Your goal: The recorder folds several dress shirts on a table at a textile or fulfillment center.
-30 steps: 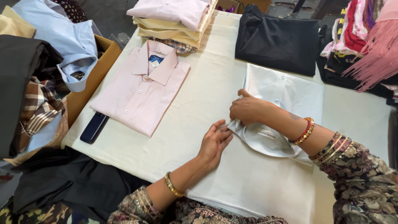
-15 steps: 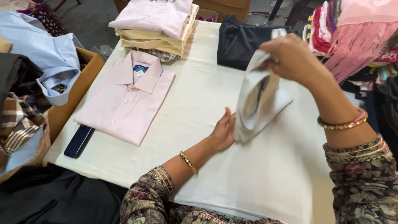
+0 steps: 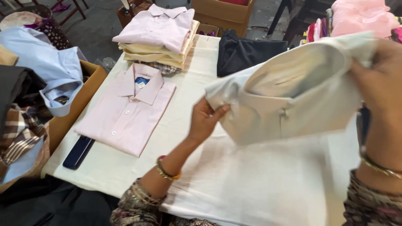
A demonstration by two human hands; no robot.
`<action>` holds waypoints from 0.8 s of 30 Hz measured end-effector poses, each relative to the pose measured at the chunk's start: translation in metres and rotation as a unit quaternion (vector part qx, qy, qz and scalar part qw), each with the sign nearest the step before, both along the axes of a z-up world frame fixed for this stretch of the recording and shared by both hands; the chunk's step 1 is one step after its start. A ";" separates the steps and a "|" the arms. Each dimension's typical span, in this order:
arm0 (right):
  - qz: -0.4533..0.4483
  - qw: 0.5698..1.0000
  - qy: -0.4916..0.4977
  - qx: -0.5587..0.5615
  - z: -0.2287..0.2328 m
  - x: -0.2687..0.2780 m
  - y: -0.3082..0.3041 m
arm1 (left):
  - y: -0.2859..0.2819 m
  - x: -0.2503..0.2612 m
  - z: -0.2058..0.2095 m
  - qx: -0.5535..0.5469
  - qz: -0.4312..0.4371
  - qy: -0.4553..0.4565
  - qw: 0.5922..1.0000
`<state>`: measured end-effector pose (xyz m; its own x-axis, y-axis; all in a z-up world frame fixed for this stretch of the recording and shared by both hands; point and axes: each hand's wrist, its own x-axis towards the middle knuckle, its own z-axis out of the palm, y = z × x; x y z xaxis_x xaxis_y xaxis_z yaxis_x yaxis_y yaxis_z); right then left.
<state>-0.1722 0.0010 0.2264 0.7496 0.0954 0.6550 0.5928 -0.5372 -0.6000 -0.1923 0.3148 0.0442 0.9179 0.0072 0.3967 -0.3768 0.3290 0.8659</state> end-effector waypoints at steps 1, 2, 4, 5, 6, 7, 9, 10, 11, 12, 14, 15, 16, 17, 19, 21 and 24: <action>0.017 0.992 0.058 0.109 0.005 -0.011 -0.001 | 0.008 -0.010 0.037 -0.001 -0.026 -0.023 0.999; 0.033 0.969 0.116 0.216 0.010 -0.021 -0.002 | 0.016 -0.020 0.073 -0.003 -0.053 -0.045 0.998; 0.033 0.967 0.129 0.218 -0.031 -0.014 -0.037 | 0.019 -0.005 0.088 0.030 -0.081 -0.027 0.996; 0.037 0.964 0.140 0.222 -0.049 -0.009 -0.054 | 0.022 0.004 0.096 0.065 -0.106 -0.014 0.992; 0.035 0.965 0.138 0.221 -0.067 -0.003 -0.057 | 0.019 0.024 0.082 0.064 -0.108 -0.016 0.992; -0.009 0.969 0.161 0.187 -0.086 0.004 -0.059 | 0.017 0.043 0.068 0.101 -0.115 0.040 0.987; -0.055 0.970 0.182 0.152 -0.166 0.035 -0.090 | 0.009 0.086 0.023 0.138 -0.124 0.095 0.978; -0.075 0.957 0.237 0.152 -0.210 0.068 -0.111 | 0.003 0.110 -0.008 0.166 -0.102 0.151 0.969; -0.094 0.940 0.292 0.153 -0.254 0.098 -0.110 | -0.003 0.134 -0.039 0.194 -0.081 0.207 0.956; -0.095 0.939 0.291 0.154 -0.275 0.098 -0.102 | -0.006 0.145 -0.073 0.195 -0.083 0.207 0.955; -0.087 0.890 0.353 0.275 -0.311 0.107 -0.085 | -0.011 0.178 -0.135 0.286 0.048 0.185 0.939; -0.087 0.891 0.350 0.276 -0.302 0.104 -0.083 | -0.014 0.180 -0.131 0.286 0.048 0.181 0.940; -0.115 0.902 0.330 0.254 -0.293 0.103 -0.081 | -0.016 0.182 -0.128 0.341 0.111 0.150 0.921; -0.145 0.909 0.315 0.232 -0.289 0.097 -0.078 | -0.017 0.181 -0.129 0.394 0.172 0.122 0.895; -0.164 0.918 0.308 0.189 -0.269 0.093 -0.069 | -0.020 0.172 -0.107 0.426 0.170 0.131 0.879; -0.179 0.926 0.299 0.146 -0.262 0.091 -0.065 | -0.022 0.169 -0.095 0.457 0.170 0.139 0.862; -0.196 0.922 0.318 0.100 -0.279 0.102 -0.074 | -0.021 0.183 -0.098 0.482 0.162 0.141 0.849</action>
